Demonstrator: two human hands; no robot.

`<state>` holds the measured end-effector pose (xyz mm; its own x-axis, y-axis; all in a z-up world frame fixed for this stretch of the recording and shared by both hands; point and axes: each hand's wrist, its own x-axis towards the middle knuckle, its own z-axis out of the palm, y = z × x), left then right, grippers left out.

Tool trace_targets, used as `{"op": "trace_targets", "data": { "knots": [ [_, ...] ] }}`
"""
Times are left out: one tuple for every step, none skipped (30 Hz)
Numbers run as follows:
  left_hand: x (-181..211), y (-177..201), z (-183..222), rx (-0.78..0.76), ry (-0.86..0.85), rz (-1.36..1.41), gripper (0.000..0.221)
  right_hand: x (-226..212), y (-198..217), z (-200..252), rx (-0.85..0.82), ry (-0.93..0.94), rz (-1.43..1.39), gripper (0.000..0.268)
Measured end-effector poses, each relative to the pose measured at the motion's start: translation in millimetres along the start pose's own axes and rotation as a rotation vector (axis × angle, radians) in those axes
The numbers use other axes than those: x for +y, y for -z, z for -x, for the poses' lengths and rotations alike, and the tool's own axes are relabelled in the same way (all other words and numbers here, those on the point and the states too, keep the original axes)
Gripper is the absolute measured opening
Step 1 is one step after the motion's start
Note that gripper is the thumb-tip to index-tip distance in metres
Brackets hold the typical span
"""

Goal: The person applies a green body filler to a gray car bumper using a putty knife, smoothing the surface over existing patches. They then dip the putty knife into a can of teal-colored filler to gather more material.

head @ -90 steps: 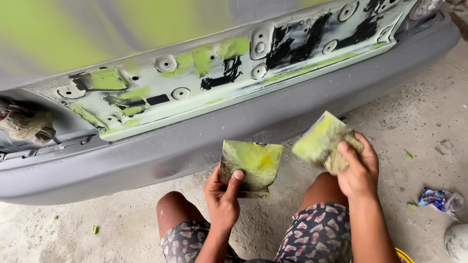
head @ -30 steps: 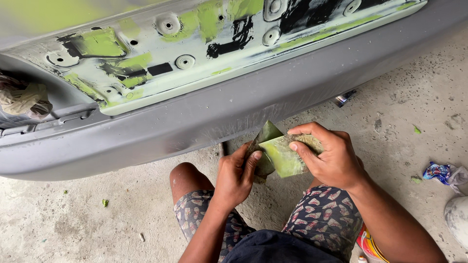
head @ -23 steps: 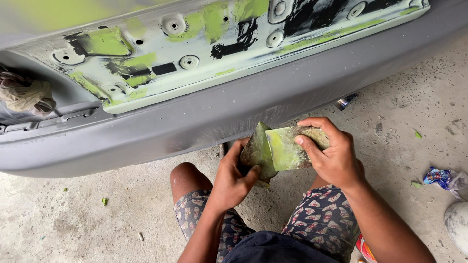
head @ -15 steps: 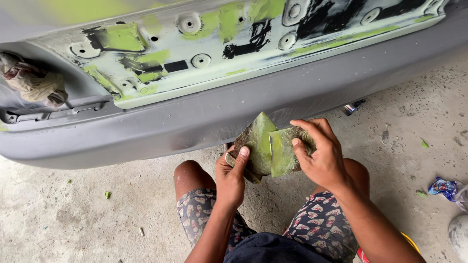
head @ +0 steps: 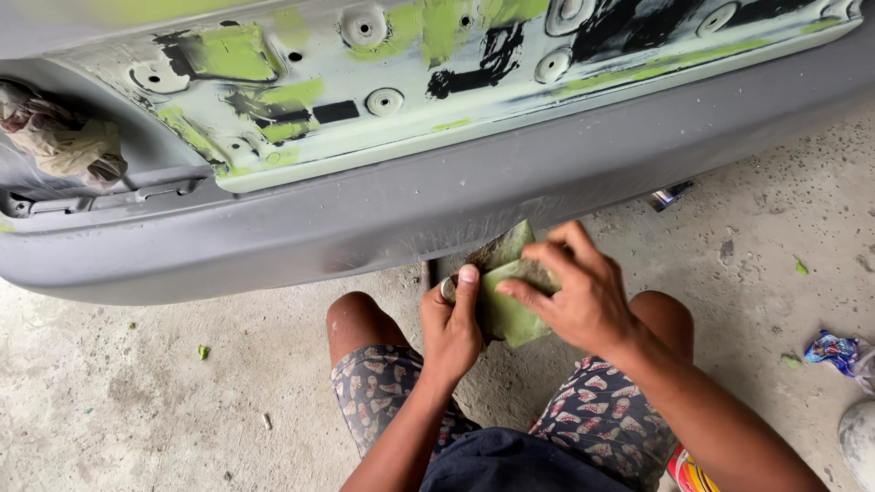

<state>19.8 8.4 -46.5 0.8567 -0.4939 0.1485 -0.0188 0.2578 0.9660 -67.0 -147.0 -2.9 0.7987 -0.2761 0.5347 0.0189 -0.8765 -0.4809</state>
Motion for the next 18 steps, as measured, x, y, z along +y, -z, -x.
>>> {"op": "trace_targets", "data": {
  "knots": [
    [-8.5, 1.9, -2.9, -0.019, -0.024, -0.005, 0.050, 14.2, -1.5, -3.5, 0.064, 0.005, -0.015, 0.038],
    [-17.4, 4.5, -1.5, -0.034, -0.040, -0.011, 0.050, 27.0, -3.2, -3.7, 0.120, 0.005, -0.032, 0.039],
    [-21.2, 5.1, 2.3, -0.031, -0.031, -0.012, 0.050, 15.9, -4.1, 5.5, 0.113, -0.001, -0.035, 0.039],
    [-24.2, 5.5, -1.4, 0.015, 0.006, 0.016, 0.049, 7.0, -5.9, 7.0, 0.091, 0.033, -0.030, 0.038],
    [-26.5, 6.1, -5.3, 0.060, 0.042, 0.046, 0.047, -2.4, -7.5, 8.3, 0.070, 0.067, -0.025, 0.037],
    [-11.4, 6.9, -5.4, 0.066, 0.036, 0.041, 0.047, 1.3, -7.4, 13.7, 0.072, 0.075, -0.032, 0.037],
    [3.6, 7.8, -5.5, 0.152, 0.098, 0.119, 0.044, 5.1, -7.6, 19.0, 0.104, 0.058, -0.125, 0.033],
    [17.5, 8.0, -4.5, 0.240, 0.158, 0.200, 0.041, 9.8, -7.7, 24.5, 0.131, 0.045, -0.217, 0.032],
    [23.9, 10.1, -9.0, 0.250, 0.149, 0.200, 0.041, 24.1, 0.5, 30.4, 0.128, 0.055, -0.224, 0.032],
    [31.2, 13.1, -12.8, 0.265, 0.299, 0.370, 0.020, 38.3, 8.0, 34.3, 0.288, -0.133, -0.432, 0.033],
    [38.4, 16.4, -16.3, 0.277, 0.445, 0.543, 0.033, 52.9, 15.1, 37.8, 0.439, -0.329, -0.640, 0.034],
    [25.0, 13.1, -10.0, 0.291, 0.437, 0.543, 0.033, 59.4, 2.2, 34.1, 0.428, -0.324, -0.650, 0.034],
    [11.0, 9.5, -3.8, 0.191, 0.608, 0.611, 0.037, 66.2, -10.8, 30.9, 0.428, -0.359, -0.706, 0.034],
    [-3.5, 4.0, 3.0, 0.079, 0.782, 0.678, 0.041, 72.9, -21.7, 30.3, 0.434, -0.400, -0.755, 0.035],
    [-12.8, -3.4, 13.4, 0.086, 0.781, 0.680, 0.041, 64.0, -27.6, 29.3, 0.427, -0.399, -0.758, 0.035],
    [-22.1, -12.2, 19.8, 0.042, 0.830, 0.790, 0.034, 56.8, -32.6, 24.9, 0.331, -0.486, -0.848, 0.037],
    [-31.1, -21.3, 25.8, -0.004, 0.878, 0.899, 0.027, 49.5, -37.3, 20.3, 0.232, -0.572, -0.934, 0.039],
    [-30.8, -20.6, 25.3, -0.001, 0.867, 0.902, 0.027, 44.3, -34.5, 24.3, 0.226, -0.563, -0.937, 0.039]
  ]
}}
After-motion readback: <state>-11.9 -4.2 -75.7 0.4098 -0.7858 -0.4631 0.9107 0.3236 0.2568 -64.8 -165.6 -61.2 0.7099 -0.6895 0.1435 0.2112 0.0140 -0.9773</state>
